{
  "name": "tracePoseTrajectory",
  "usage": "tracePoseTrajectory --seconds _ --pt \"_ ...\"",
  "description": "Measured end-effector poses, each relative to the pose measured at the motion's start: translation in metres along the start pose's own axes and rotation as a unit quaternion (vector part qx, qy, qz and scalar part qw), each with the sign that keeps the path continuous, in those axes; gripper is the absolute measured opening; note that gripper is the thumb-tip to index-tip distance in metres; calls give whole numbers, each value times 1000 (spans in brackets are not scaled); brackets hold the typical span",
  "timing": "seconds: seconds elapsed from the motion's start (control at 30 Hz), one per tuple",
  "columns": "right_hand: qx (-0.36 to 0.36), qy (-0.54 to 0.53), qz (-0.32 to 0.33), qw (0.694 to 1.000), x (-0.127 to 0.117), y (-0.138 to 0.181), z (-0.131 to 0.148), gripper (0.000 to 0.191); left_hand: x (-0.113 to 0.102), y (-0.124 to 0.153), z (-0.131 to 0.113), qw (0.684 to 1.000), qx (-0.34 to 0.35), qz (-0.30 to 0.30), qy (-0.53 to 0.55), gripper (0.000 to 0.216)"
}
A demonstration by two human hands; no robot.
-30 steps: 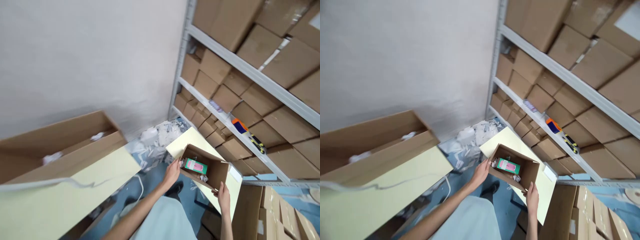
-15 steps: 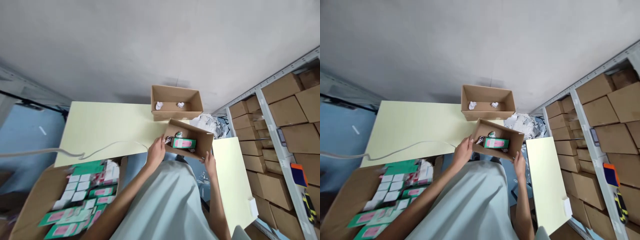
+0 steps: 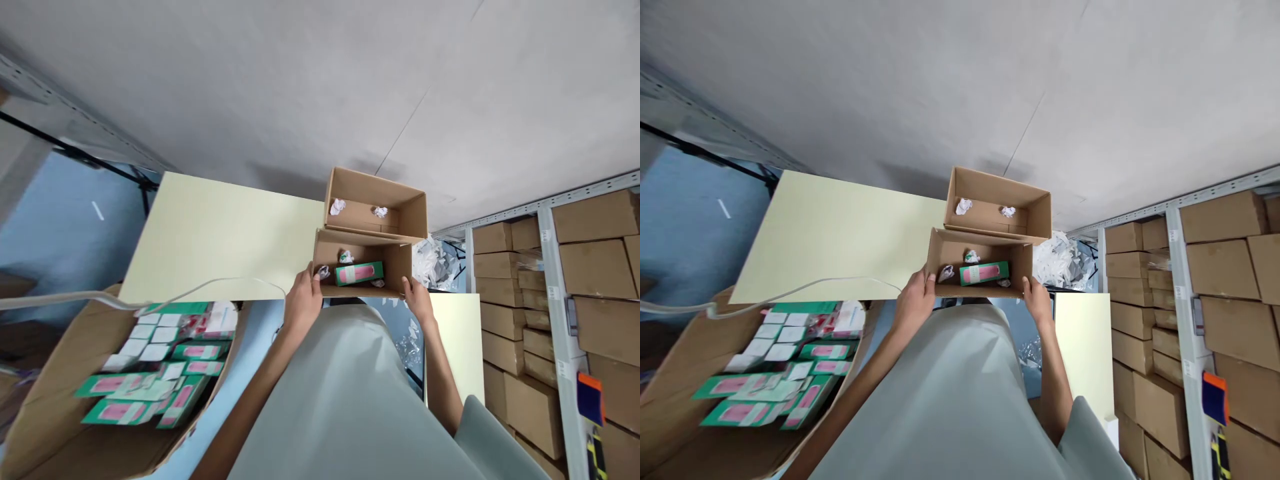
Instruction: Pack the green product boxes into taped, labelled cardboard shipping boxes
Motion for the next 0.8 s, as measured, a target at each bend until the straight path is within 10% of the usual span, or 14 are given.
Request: tracePoseTrajectory --seconds 0.3,0.53,0.8 --pt "-137 111 -50 983 -109 -158 43 50 -12 -47 -68 997 55 -48 14 80" --pt "-217 301 178 911 -29 -321 92 46 -4 -70 -83 997 53 -38 -40 70" --pt "-272 350 268 855 41 -362 103 44 -7 -70 -82 998 34 -50 -25 67"
Point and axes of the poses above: each hand's wrist, its own y-axis away from the middle knuckle, its own x-axis out of the palm, z = x × y, the point moved 7 cm from there along -y, towards the middle knuckle, and after that the axes turned 15 degrees about -x, right-handed, at the moved point
